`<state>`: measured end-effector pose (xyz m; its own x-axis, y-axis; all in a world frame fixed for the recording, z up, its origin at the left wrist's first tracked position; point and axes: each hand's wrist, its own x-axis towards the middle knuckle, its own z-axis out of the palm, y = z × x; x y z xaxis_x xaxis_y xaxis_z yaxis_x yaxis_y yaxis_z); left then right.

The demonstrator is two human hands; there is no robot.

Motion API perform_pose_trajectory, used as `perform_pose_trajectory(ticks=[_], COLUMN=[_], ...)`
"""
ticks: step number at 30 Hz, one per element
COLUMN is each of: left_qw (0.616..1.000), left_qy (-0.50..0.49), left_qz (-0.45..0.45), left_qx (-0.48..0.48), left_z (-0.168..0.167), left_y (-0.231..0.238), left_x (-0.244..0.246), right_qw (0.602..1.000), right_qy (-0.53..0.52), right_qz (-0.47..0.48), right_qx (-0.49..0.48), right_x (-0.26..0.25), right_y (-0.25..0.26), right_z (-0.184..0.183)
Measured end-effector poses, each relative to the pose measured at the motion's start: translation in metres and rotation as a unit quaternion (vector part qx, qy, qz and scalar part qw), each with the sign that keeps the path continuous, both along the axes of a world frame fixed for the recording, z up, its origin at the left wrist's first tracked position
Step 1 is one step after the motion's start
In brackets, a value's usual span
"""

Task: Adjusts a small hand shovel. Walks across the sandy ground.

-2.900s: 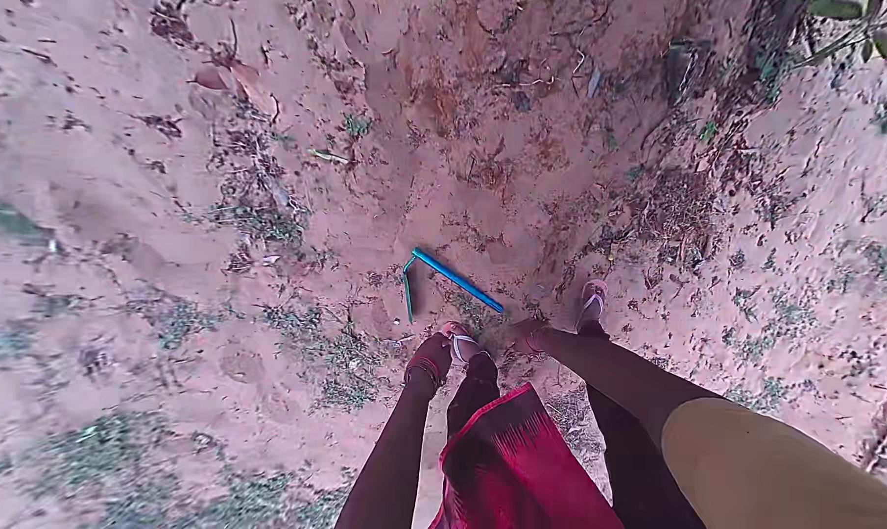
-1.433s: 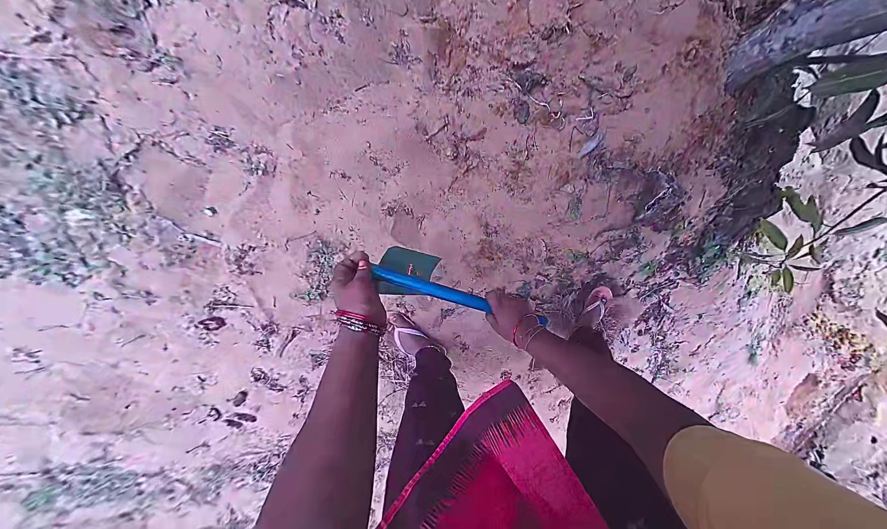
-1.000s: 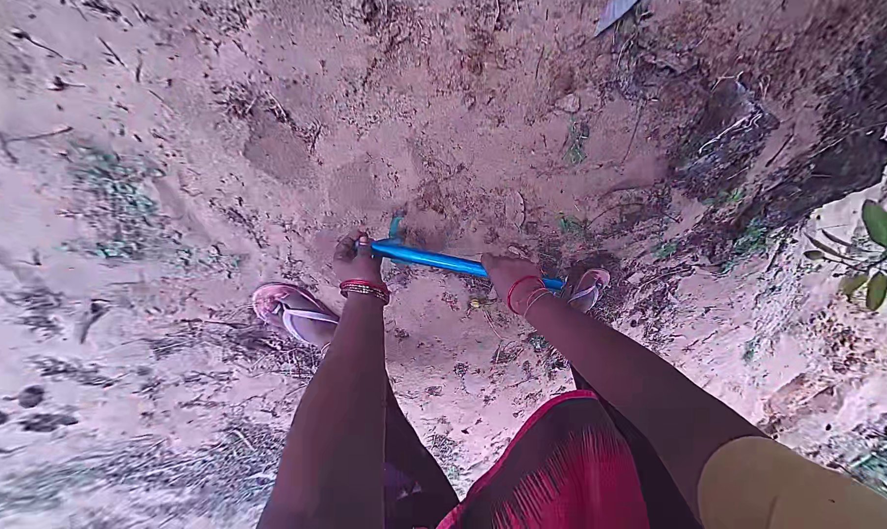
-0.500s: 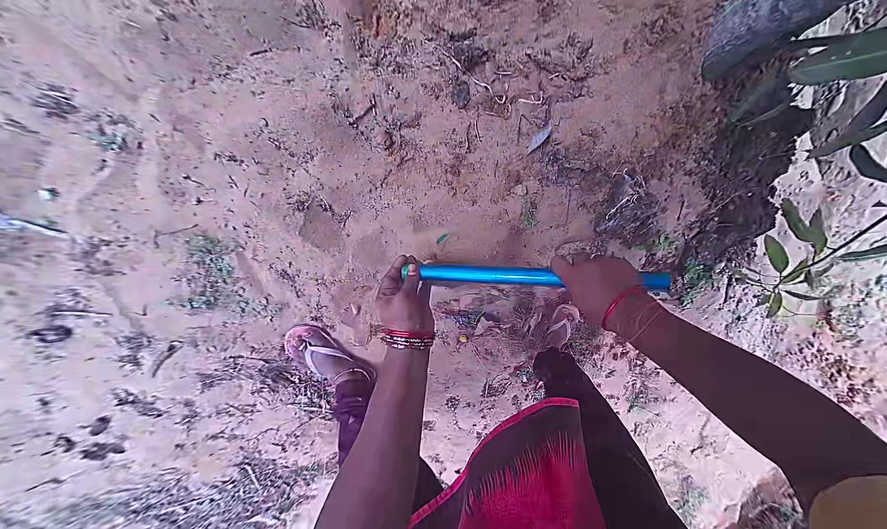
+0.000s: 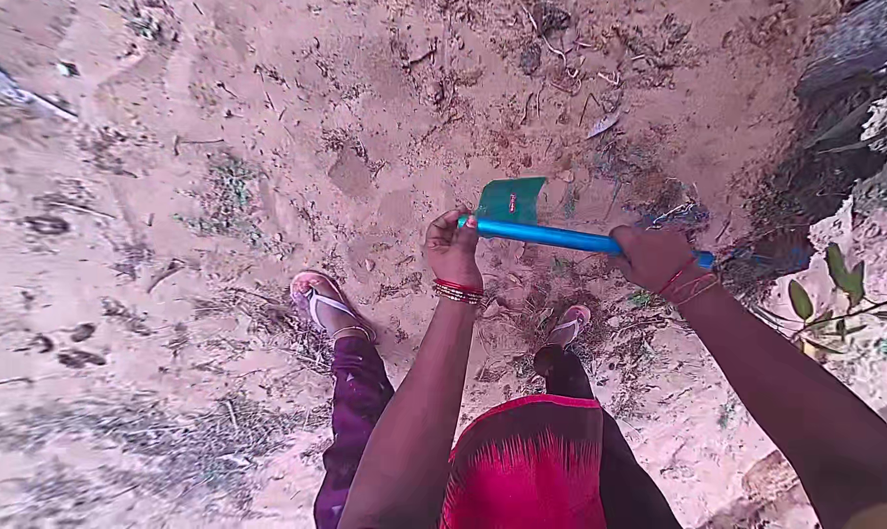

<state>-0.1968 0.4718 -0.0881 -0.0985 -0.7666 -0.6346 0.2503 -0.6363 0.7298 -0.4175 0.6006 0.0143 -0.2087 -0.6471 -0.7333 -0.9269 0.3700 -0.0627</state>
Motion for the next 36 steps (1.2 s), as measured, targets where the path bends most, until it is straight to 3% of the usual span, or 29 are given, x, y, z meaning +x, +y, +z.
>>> perform_pose_trajectory(ticks=[3, 6, 9, 13, 16, 21, 24, 26, 28, 31, 33, 36], left_qw=[0.992, 0.984, 0.989, 0.975, 0.964, 0.976, 0.985, 0.991, 0.992, 0.977, 0.963, 0.967], left_qy=[-0.112, -0.172, -0.145, -0.154, -0.157, -0.162, -0.109, -0.043, 0.047, 0.146, 0.167, 0.148], left_qz=[0.055, 0.047, -0.021, -0.155, -0.215, -0.037, 0.04, 0.063, 0.04, -0.05, -0.103, -0.097], left_qx=[-0.004, -0.013, 0.018, -0.02, 0.028, 0.139, 0.128, 0.114, 0.113, 0.15, 0.187, 0.185], left_z=[-0.044, -0.109, -0.158, -0.152, -0.144, -0.121, -0.087, -0.057, -0.012, 0.055, 0.079, 0.082], left_y=[-0.046, -0.071, -0.057, -0.053, -0.041, -0.041, -0.036, -0.027, -0.011, 0.024, 0.039, 0.039], left_x=[0.076, 0.118, 0.101, 0.028, 0.011, 0.079, 0.08, 0.044, -0.021, -0.134, -0.178, -0.17], right_qw=[0.997, 0.991, 0.982, 0.952, 0.932, 0.959, 0.972, 0.975, 0.969, 0.946, 0.947, 0.977], right_qy=[-0.05, -0.079, -0.066, -0.05, -0.038, -0.075, -0.083, -0.032, 0.073, 0.238, 0.261, 0.17], right_qz=[0.013, -0.007, -0.082, -0.245, -0.288, -0.156, -0.094, -0.09, -0.107, -0.134, -0.132, -0.116], right_qx=[0.051, 0.104, 0.154, 0.179, 0.219, 0.225, 0.199, 0.201, 0.208, 0.172, 0.135, 0.057], right_x=[0.088, 0.136, 0.133, 0.13, 0.131, 0.131, 0.108, 0.079, 0.039, -0.038, -0.079, -0.09], right_y=[-0.064, -0.098, -0.069, -0.019, 0.003, -0.05, -0.074, -0.072, -0.054, 0.006, 0.045, 0.066], right_z=[-0.06, -0.115, -0.164, -0.162, -0.153, -0.105, -0.055, -0.003, 0.058, 0.132, 0.152, 0.139])
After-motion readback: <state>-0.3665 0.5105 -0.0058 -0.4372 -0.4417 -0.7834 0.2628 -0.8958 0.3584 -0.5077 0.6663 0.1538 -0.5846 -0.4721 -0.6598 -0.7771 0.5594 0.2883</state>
